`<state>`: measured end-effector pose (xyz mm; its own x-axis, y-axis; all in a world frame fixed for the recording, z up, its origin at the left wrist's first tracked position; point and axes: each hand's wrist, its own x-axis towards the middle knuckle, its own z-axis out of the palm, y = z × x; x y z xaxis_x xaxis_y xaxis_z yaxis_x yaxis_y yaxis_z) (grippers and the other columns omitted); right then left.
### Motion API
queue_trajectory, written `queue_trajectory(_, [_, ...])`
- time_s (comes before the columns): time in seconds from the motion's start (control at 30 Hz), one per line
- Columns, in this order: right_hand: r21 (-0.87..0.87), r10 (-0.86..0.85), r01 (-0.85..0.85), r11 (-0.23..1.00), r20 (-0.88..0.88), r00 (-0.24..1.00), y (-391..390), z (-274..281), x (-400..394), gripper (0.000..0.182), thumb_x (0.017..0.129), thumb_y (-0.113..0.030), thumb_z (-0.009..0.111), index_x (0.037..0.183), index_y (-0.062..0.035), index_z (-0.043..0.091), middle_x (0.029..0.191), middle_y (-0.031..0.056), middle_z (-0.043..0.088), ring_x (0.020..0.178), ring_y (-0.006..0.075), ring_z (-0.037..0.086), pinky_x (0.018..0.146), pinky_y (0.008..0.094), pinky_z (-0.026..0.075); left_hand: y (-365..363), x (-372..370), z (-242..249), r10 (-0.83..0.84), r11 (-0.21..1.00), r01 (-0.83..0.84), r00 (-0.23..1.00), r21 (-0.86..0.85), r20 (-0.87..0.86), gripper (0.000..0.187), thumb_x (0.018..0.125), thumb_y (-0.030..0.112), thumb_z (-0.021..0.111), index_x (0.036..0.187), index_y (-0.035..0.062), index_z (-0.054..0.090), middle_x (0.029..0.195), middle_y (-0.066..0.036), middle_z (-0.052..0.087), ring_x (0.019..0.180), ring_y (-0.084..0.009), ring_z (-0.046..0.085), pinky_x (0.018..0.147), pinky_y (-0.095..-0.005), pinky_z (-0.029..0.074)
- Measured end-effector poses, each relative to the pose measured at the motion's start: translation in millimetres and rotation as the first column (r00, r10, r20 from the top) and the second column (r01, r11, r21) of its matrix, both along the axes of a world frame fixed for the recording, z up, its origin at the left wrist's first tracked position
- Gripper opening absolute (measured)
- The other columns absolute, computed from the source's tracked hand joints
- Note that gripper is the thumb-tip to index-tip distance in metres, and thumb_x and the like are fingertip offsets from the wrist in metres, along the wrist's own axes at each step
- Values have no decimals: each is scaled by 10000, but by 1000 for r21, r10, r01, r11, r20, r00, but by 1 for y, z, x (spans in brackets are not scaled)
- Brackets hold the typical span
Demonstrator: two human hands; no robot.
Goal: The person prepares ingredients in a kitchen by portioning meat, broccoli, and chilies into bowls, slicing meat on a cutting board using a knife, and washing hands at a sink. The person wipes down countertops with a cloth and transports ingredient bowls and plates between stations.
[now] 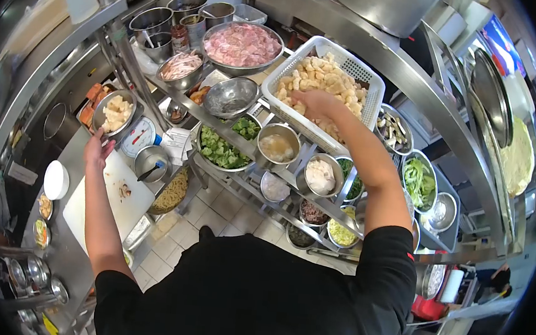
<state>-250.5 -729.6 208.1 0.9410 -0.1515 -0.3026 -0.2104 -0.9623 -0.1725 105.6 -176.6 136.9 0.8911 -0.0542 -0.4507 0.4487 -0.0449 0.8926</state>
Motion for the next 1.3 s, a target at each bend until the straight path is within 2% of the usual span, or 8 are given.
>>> queue_trajectory(0.17, [86, -91, 62, 994, 380, 921, -16, 23, -16, 547, 720, -201, 770, 1173, -126, 473, 891, 181, 629, 900, 363, 615, 765, 444, 469, 12, -12, -4, 2, 998, -3, 1000, -56, -8, 388, 903, 352, 613, 1086, 23, 521, 988, -85, 559, 732, -206, 644, 609, -268, 562])
queue_trajectory(0.5, [68, -262, 253, 965, 276, 925, -38, 18, 8, 499, 668, -251, 779, 1091, -54, 603, 1040, 195, 644, 971, 336, 618, 878, 400, 473, 28, -24, 12, 28, 996, -27, 1000, -83, 6, 320, 892, 288, 628, 1022, 8, 541, 938, -100, 581, 709, -216, 660, 587, -269, 582])
queue_trajectory(0.63, [240, -459, 395, 887, 562, 688, 8, 53, 13, 412, 810, -317, 682, 1091, -27, 604, 850, 207, 664, 815, 322, 655, 766, 407, 493, 24, -12, -7, 24, 966, -19, 1000, -258, 16, 227, 885, 158, 604, 1011, -27, 570, 898, -141, 612, 713, -238, 665, 636, -312, 612])
queue_trajectory(0.73, [349, -510, 401, 847, 320, 798, 111, 121, 32, 344, 945, -281, 544, 1165, -18, 529, 822, 116, 598, 825, 191, 598, 786, 322, 479, 23, -40, 13, -10, 978, 33, 993, -205, 117, 162, 880, 101, 574, 991, -17, 579, 901, -122, 624, 705, -215, 655, 625, -312, 605])
queue_trajectory(0.87, [368, -53, -276, 888, 679, 733, 200, 97, 78, 391, 918, -105, 540, 1283, -61, 407, 1125, 186, 557, 997, 257, 571, 872, 367, 460, 15, -92, 45, -263, 936, 277, 961, -219, 90, 109, 871, 92, 586, 953, 22, 600, 879, -100, 667, 696, -197, 673, 641, -298, 590])
queue_trajectory(0.93, [667, -116, -303, 680, 507, 854, 249, 97, 99, 361, 888, -128, 586, 1220, -41, 472, 1108, 179, 564, 995, 280, 584, 885, 371, 461, 1, -123, 54, -338, 913, 337, 940, -228, 37, 99, 862, 83, 593, 934, 22, 621, 877, -103, 683, 715, -186, 681, 655, -309, 586])
queue_trajectory(1.1, [111, 279, -447, 887, 644, 712, 287, 62, 147, 457, 853, -221, 678, 1268, -75, 552, 1092, 127, 566, 860, 211, 581, 746, 304, 480, -13, -153, 51, -479, 835, 437, 877, -335, -48, 90, 851, 105, 640, 916, 42, 636, 836, -73, 673, 677, -154, 665, 608, -276, 568])
queue_trajectory(1.3, [347, -76, -99, 933, 458, 886, 254, 132, 106, 542, 830, -322, 702, 1283, -67, 547, 1119, 138, 587, 903, 238, 596, 762, 334, 497, 39, -93, 56, -295, 903, 290, 955, -317, 33, 80, 898, 113, 594, 929, 44, 621, 872, -73, 664, 697, -162, 656, 605, -269, 583])
